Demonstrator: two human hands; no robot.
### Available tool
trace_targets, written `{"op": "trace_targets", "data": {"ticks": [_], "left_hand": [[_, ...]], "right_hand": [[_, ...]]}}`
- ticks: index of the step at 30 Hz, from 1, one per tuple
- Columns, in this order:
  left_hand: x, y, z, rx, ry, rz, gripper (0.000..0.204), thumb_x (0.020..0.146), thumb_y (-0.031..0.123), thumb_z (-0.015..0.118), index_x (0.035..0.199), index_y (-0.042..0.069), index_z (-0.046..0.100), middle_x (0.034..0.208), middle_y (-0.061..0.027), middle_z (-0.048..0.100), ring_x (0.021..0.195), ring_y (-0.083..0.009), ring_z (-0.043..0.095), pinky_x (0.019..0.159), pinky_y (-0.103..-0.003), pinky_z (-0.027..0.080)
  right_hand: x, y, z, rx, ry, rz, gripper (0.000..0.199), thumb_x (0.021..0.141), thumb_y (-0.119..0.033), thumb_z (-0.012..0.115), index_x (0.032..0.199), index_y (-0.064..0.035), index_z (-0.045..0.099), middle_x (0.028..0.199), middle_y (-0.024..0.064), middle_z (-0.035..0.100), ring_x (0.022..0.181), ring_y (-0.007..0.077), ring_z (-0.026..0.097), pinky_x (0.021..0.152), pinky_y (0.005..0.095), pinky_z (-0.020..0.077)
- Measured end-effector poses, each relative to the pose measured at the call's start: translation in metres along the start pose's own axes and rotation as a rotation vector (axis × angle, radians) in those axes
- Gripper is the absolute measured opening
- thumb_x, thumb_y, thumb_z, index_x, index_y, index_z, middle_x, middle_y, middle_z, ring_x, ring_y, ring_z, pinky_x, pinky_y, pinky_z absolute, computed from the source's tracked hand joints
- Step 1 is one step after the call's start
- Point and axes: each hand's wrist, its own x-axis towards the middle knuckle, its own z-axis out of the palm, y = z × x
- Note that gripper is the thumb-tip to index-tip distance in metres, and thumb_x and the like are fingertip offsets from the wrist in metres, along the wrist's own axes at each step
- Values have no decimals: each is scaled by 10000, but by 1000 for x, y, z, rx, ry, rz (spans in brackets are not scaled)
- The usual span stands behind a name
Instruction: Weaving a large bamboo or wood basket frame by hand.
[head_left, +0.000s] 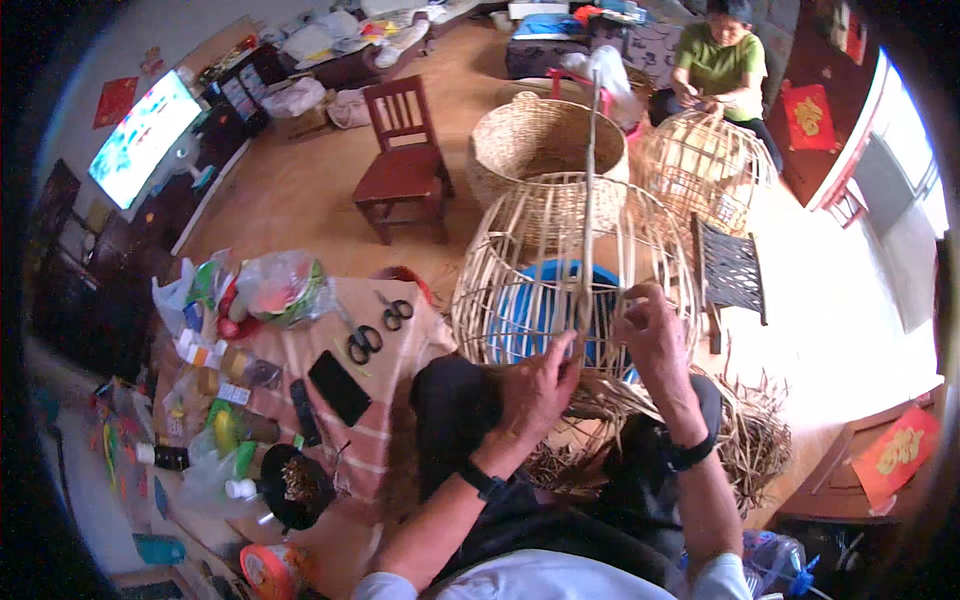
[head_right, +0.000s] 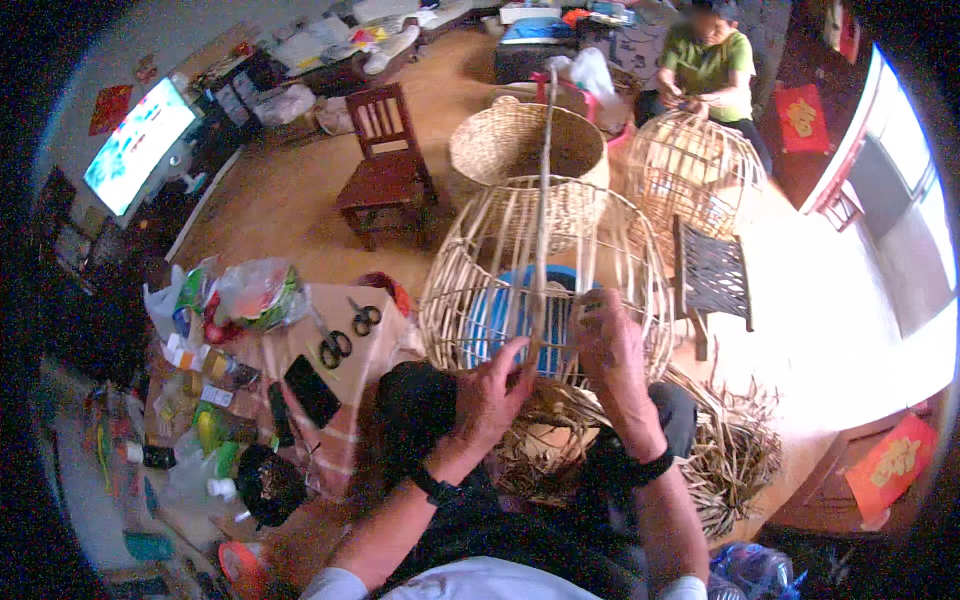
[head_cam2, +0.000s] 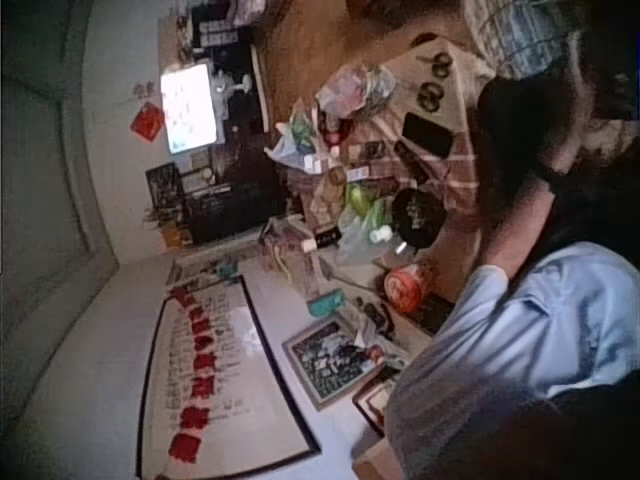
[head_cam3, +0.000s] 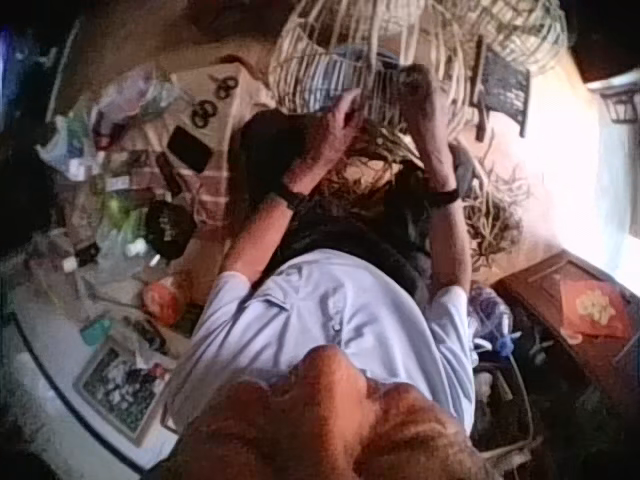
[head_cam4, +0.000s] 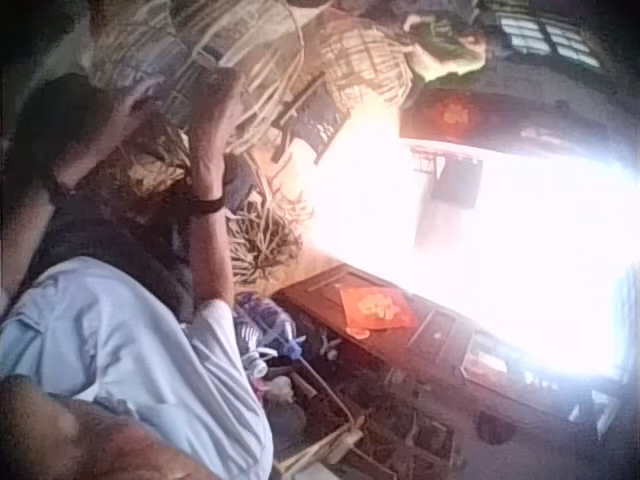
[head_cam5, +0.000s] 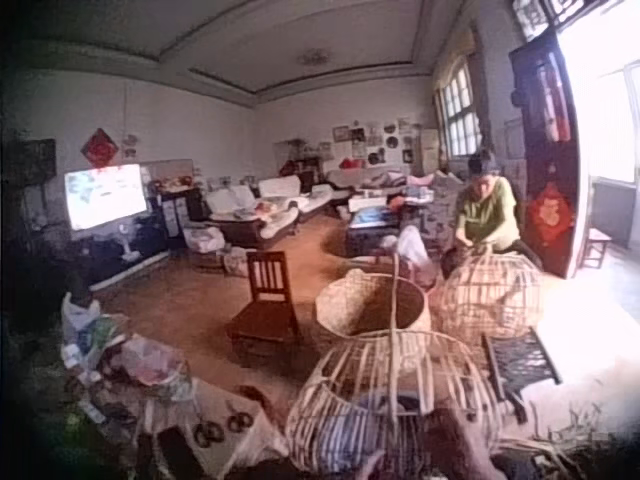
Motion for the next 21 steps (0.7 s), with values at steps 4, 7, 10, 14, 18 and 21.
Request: {"op": "trace_targets", "data": {"ticks": [4,7,10,14,18,21], "left_hand": [[1,5,-2,-12,-13,64,404,972,190,731,1352,122,610,951,-179,769,847,-366,765,725,-460,597],[4,4,-5,6,-16,96,428,969,173,727,1375,127,599,951,-187,769,849,-373,764,735,-457,596],[3,5,-7,-9,-70,38,449,971,178,723,1399,139,593,957,-177,771,848,-365,766,722,-460,596],[1,-5,-8,83,-39,56,481,950,165,727,1413,165,598,885,-181,751,778,-355,752,656,-466,583],[2,-11,3,225,32,224,472,985,124,625,1451,163,559,667,-155,678,561,-322,690,468,-453,511],[4,-13,11,156,-57,208,572,972,87,596,1533,133,498,700,-165,698,595,-338,700,489,-464,512]], "right_hand": [[-3,20,4,300,22,76,334,875,-26,736,1172,-2,585,824,95,688,757,171,674,681,300,537],[1,14,8,213,-16,97,363,862,-25,746,1175,1,563,865,108,707,789,158,676,688,307,539],[-1,17,14,293,1,37,394,857,-23,766,1187,-9,553,844,95,680,766,142,638,667,302,521],[6,15,25,510,-122,112,407,884,6,777,1232,-53,573,869,78,689,814,125,665,664,288,529],[15,33,29,491,-14,159,401,909,-104,818,1261,-51,633,912,94,717,747,158,652,625,302,541],[21,29,15,107,-63,272,299,926,-83,765,1203,-94,653,731,62,687,645,122,616,557,299,467]]}}
